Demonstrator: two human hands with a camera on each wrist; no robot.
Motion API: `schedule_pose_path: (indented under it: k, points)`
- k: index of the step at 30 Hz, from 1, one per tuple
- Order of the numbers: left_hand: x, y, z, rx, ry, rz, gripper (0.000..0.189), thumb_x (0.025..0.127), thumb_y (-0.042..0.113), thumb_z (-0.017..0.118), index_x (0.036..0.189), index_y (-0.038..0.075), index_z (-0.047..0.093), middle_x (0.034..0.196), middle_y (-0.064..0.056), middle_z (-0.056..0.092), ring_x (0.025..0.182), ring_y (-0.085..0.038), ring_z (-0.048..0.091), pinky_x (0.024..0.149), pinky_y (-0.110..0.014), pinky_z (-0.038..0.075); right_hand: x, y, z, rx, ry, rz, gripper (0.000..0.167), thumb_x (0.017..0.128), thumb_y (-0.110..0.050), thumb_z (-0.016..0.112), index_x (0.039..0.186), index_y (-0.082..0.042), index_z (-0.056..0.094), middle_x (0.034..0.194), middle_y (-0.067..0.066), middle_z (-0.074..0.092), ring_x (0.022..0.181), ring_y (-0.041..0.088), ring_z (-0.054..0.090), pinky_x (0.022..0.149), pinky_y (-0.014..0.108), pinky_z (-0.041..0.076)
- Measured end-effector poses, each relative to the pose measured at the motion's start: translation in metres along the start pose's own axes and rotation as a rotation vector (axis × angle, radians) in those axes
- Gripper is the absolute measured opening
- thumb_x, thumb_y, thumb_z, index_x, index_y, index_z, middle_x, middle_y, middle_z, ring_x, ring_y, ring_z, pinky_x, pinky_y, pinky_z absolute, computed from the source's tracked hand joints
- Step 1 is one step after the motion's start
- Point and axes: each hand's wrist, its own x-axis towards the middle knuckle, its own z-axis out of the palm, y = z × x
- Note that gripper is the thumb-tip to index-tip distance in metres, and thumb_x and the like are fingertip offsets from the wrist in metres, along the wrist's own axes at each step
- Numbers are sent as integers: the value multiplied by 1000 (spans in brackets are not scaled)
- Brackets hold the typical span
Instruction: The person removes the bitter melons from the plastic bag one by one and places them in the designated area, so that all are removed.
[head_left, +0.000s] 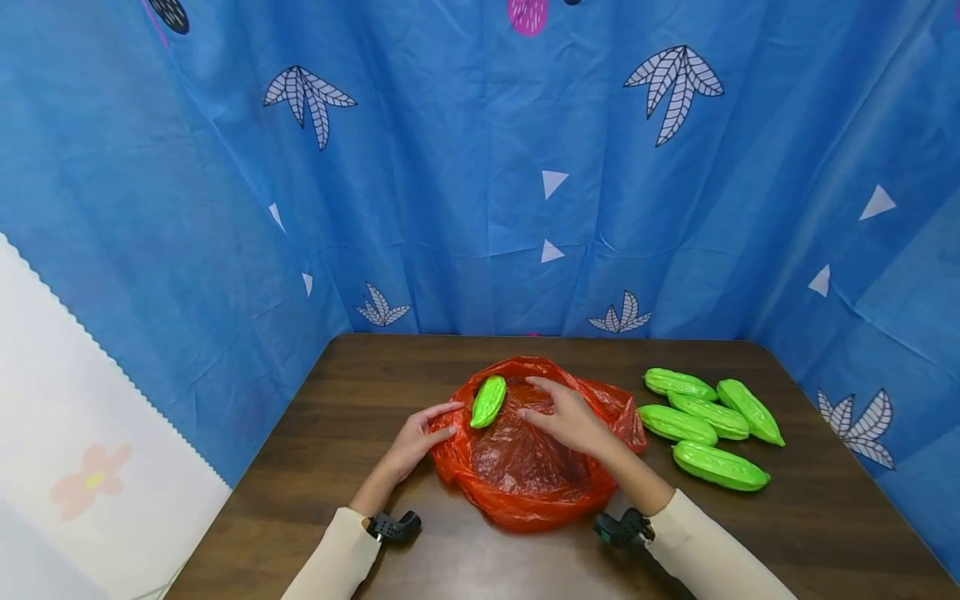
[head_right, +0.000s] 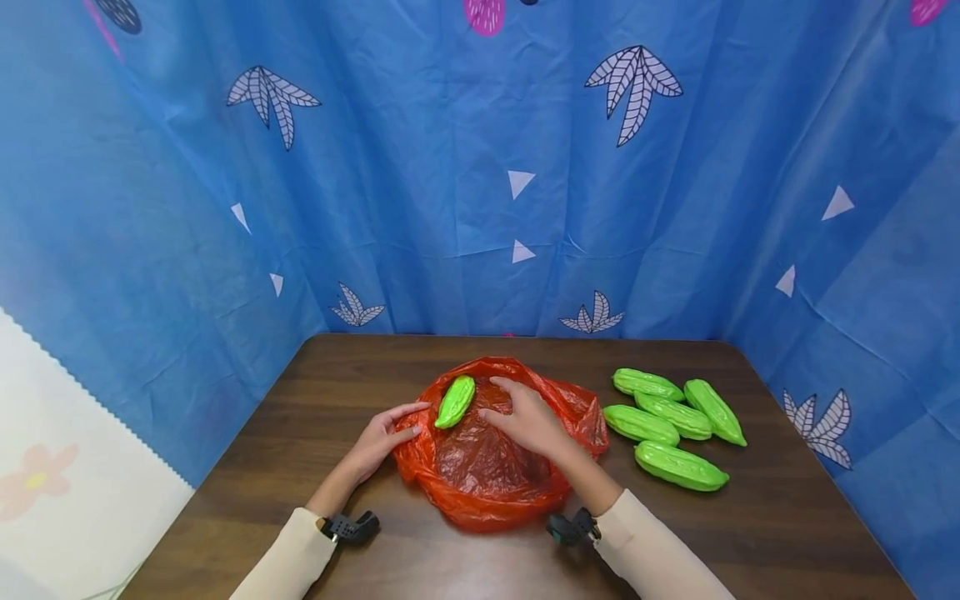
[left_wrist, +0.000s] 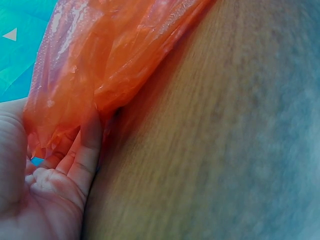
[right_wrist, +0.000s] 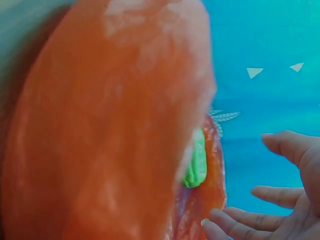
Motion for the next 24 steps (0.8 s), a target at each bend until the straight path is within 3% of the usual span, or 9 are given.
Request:
schedule_pose_path:
  k: [6,7,9,12,16,21,24]
  points:
    - [1,3,0,9,7,-7,45,99,16,67,143,10,59,145,-17,54,109,-27,68,86,-35,59,15,2,11,-34,-9,-25,67,93,-36,74,147,-4,52,147,16,53,125,37,57,99,55,50]
    - [1,3,0,7,7,-8,45,99,16,67,143,10,59,145,-18,54,110,-27,68,86,-35,59,18,1,12,-35,-11,-29,66,93,-36,75,147,-3,52,146,16,54,119,36,59,97,53,51]
    - [1,3,0,-1,5,-7,45,99,15,67,143,9,58,145,-18,53,110,-26,68,87,-35,59,22,1,16,-36,-11,-33,66,93,-35,75,146,-3,53,141,17,58,102,32,64,88,49,53]
    - [1,2,0,-10,3,-3,45,99,14,67,143,8,58,145,-18,54,111,-25,67,87,-34,59,28,1,23,-36,-13,-18,66,93,-32,75,147,-2,51,112,20,67,69,21,56,64,37,50]
    - [1,0,1,-14,-6,3,45,99,13,67,143,7,58,145,-18,53,113,-25,66,88,-34,59,35,2,31,-26,-5,7,67,93,-32,74,148,-3,50,87,16,62,54,13,43,49,29,37]
    - [0,0,1,-14,-11,0,45,99,14,66,143,7,57,146,-17,53,116,-26,65,89,-35,58,42,1,39,-24,-1,16,70,93,-35,74,149,-3,48,84,13,61,49,12,40,51,29,38]
    - [0,2,1,-7,-8,-3,45,99,15,67,143,9,58,146,-16,53,117,-27,64,90,-35,58,46,1,43,-36,12,8,69,93,-35,75,148,-3,49,106,16,67,56,17,47,60,34,45]
